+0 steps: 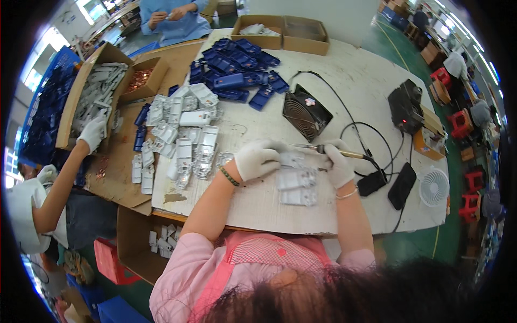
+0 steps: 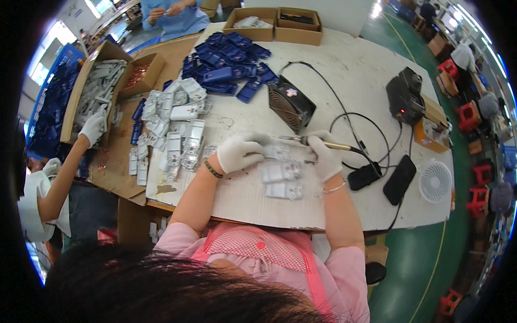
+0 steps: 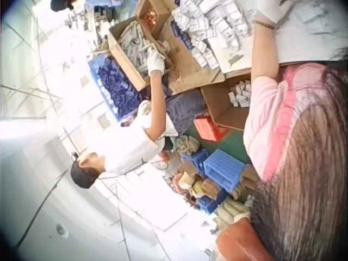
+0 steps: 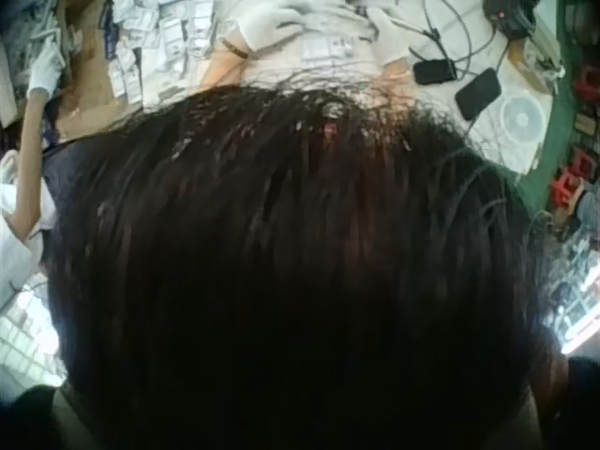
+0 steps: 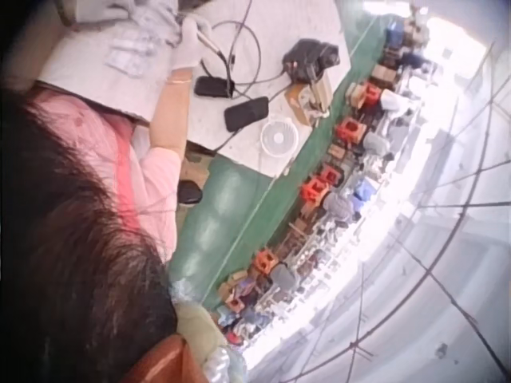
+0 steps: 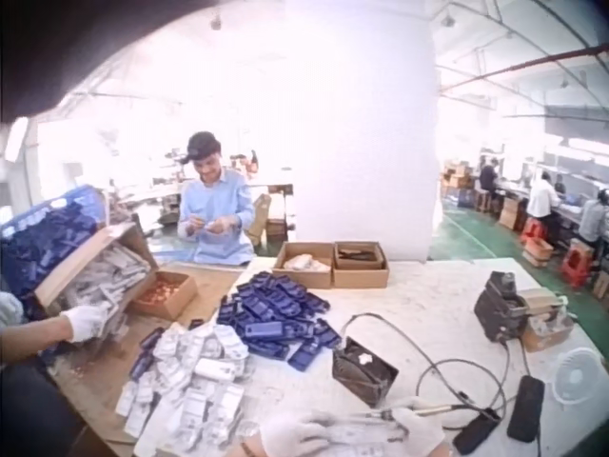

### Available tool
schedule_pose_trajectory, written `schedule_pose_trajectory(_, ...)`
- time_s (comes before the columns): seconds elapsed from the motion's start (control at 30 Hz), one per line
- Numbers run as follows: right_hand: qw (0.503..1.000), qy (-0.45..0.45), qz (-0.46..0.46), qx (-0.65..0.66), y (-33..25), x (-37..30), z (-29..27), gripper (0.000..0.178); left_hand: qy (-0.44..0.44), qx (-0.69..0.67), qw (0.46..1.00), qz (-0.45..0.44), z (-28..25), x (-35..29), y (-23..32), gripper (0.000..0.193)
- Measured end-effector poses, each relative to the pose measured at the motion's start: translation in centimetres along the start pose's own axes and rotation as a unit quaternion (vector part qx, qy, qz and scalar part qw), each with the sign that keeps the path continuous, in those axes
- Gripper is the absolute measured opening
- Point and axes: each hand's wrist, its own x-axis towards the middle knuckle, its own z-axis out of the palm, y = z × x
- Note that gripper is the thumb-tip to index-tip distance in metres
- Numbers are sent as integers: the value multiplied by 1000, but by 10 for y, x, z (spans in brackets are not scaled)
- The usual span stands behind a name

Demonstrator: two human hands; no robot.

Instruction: The person puts on gloves, picks up a soldering iron, and processes plastic casing components one at a time using the soldering iron.

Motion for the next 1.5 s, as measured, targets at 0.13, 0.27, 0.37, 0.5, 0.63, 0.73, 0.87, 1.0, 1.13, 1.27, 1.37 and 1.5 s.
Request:
schedule_pose_trajectory(0.13, 999, 8, 10, 30, -3, -2, 1, 9, 149, 155, 973, -85, -14, -2, 5, 14)
schedule_pose_trajectory(0.27, 999, 14, 17, 32, -3, 0, 6, 10, 343, 370, 824, -257, -42, -20, -13, 9)
schedule_pose_trajectory(0.37, 999, 19, 17, 27, -3, 0, 6, 10, 309, 437, 759, -371, -52, -30, -19, 20)
schedule_pose_trajectory(0.5, 1000, 11, -1, 25, 1, 2, 3, 9, 252, 438, 731, -459, -50, -34, -26, 33)
schedule_pose_trajectory(0.63, 999, 19, 22, 33, -4, -1, 6, 10, 259, 338, 792, -438, -52, -31, -16, 38)
schedule_pose_trajectory(0.73, 1000, 17, 14, 21, -3, -2, 5, 10, 257, 308, 805, -437, -54, -32, -16, 40)
schedule_pose_trajectory(0.87, 1000, 11, 4, 16, -4, -2, 5, 11, 310, 285, 829, -369, -51, -34, -24, 36)
schedule_pose_trajectory(1.0, 999, 10, 11, 29, 0, -1, 1, 12, 382, 211, 854, -284, -46, -29, -23, 36)
schedule_pose_trajectory(1.13, 1000, 6, -15, 0, 1, 0, 2, 13, 321, 10, 907, -271, -35, -20, -14, 53)
schedule_pose_trajectory(1.27, 1000, 3, -4, 18, 2, 2, 4, 12, 269, -64, 919, -283, -17, -11, -10, 56)
schedule_pose_trajectory(1.37, 999, 14, -4, 34, 2, 1, 3, 11, 198, -133, 918, -317, -18, -5, 4, 55)
schedule_pose_trajectory(1.5, 999, 8, -2, 41, 2, 2, 2, 12, 158, -82, 932, -316, -15, -4, 5, 41)
